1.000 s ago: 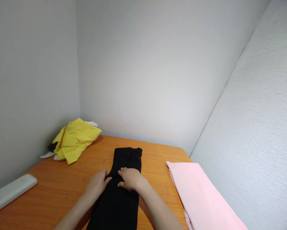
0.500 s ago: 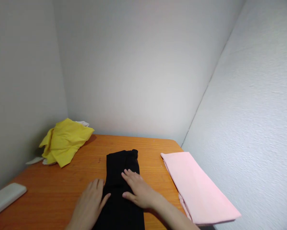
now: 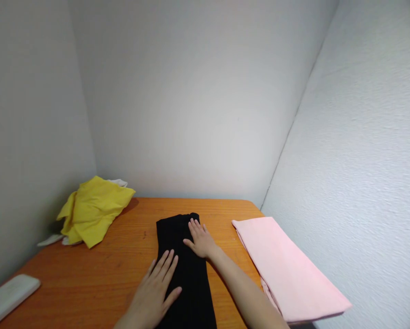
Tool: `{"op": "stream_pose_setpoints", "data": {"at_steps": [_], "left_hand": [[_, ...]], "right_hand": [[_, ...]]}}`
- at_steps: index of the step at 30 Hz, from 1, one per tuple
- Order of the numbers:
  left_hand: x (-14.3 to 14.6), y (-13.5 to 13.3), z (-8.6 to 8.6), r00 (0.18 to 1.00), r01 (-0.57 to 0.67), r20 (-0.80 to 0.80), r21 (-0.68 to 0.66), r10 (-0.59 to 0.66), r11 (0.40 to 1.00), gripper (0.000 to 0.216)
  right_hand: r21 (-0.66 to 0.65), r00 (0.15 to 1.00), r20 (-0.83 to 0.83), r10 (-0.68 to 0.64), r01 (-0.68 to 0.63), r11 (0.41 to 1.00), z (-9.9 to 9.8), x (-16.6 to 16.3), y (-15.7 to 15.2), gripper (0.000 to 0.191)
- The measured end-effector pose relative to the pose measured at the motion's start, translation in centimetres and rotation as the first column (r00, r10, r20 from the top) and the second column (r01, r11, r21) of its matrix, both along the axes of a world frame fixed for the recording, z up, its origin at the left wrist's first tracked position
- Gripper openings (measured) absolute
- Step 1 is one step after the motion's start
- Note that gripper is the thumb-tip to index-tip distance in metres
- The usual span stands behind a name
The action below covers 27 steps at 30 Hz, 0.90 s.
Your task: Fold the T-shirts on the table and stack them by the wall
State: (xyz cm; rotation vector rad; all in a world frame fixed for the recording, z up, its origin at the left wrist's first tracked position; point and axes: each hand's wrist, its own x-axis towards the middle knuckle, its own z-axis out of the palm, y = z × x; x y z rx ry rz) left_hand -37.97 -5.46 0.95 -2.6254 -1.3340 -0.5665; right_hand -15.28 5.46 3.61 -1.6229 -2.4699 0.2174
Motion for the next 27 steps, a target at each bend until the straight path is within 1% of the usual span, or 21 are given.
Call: {"op": "stream_pose_setpoints", "data": {"at_steps": [4, 6, 8, 10, 12, 14, 16, 18, 21, 22, 24, 26, 27], "left_hand": [[0.2, 0.4, 0.8, 1.000, 0.016, 0.019, -0.107, -0.014, 0.994, 0.064], [-0.2, 0.3, 1.5, 0.997, 0.056, 0.053, -0.160, -0.048, 0.986, 0.063], [-1.2, -0.1, 2.2, 0.992, 0.078, 0.109, -0.200, -0.057, 0.977, 0.061], [-2.6, -0.7, 3.0, 0.987, 0.061, 0.155, -0.200, -0.030, 0.978, 0.061], [-4.0, -1.6, 3.5, 0.988, 0.051, 0.150, -0.184, -0.023, 0.982, 0.064], [-4.9, -2.8, 3.7, 0.992, 0.106, 0.089, -0.197, -0.090, 0.975, 0.069], [-5.0, -4.1, 3.8, 0.985, 0.172, 0.029, -0.243, -0.170, 0.955, 0.073], [-4.7, -5.5, 3.7, 0.975, 0.214, 0.005, -0.285, -0.222, 0.934, 0.081], [-3.9, -7.0, 3.4, 0.968, 0.230, -0.021, -0.321, -0.250, 0.919, 0.105], [-3.7, -7.4, 3.3, 0.966, 0.230, -0.038, -0.319, -0.255, 0.920, 0.109], [-3.5, -8.0, 2.8, 0.968, 0.216, -0.065, -0.269, -0.242, 0.938, 0.108], [-3.6, -8.2, 2.0, 0.970, 0.221, -0.068, -0.175, -0.235, 0.960, 0.108], [-3.8, -8.2, 1.5, 0.968, 0.236, -0.063, -0.122, -0.245, 0.964, 0.109]], "right_hand": [[-0.008, 1.000, 0.003, -0.005, 0.005, 1.000, 0.3, 0.0, 0.4, 0.075], [0.021, 1.000, 0.004, 0.004, -0.005, 1.000, 0.8, 0.1, 0.0, 0.071], [0.071, 0.999, -0.002, 0.032, -0.031, 0.997, 1.5, 0.5, -1.0, 0.067], [0.106, 0.995, -0.025, 0.093, -0.090, 0.990, 2.4, 1.2, -3.0, 0.065], [0.106, 0.982, -0.069, 0.178, -0.170, 0.980, 3.3, 2.1, -5.8, 0.065], [0.063, 0.961, -0.110, 0.255, -0.249, 0.966, 3.9, 2.9, -9.1, 0.064], [-0.014, 0.944, -0.135, 0.301, -0.306, 0.952, 4.1, 3.7, -12.3, 0.067], [-0.084, 0.942, -0.140, 0.305, -0.318, 0.944, 4.1, 4.5, -15.0, 0.072], [-0.134, 0.947, -0.138, 0.289, -0.307, 0.942, 3.7, 5.6, -17.8, 0.077], [-0.144, 0.945, -0.139, 0.295, -0.314, 0.938, 3.6, 6.0, -18.6, 0.080], [-0.161, 0.934, -0.138, 0.331, -0.351, 0.922, 3.4, 6.7, -19.8, 0.089], [-0.161, 0.927, -0.109, 0.358, -0.372, 0.914, 3.1, 7.1, -20.9, 0.096], [-0.149, 0.931, -0.080, 0.357, -0.365, 0.919, 2.9, 7.2, -21.4, 0.096]]}}
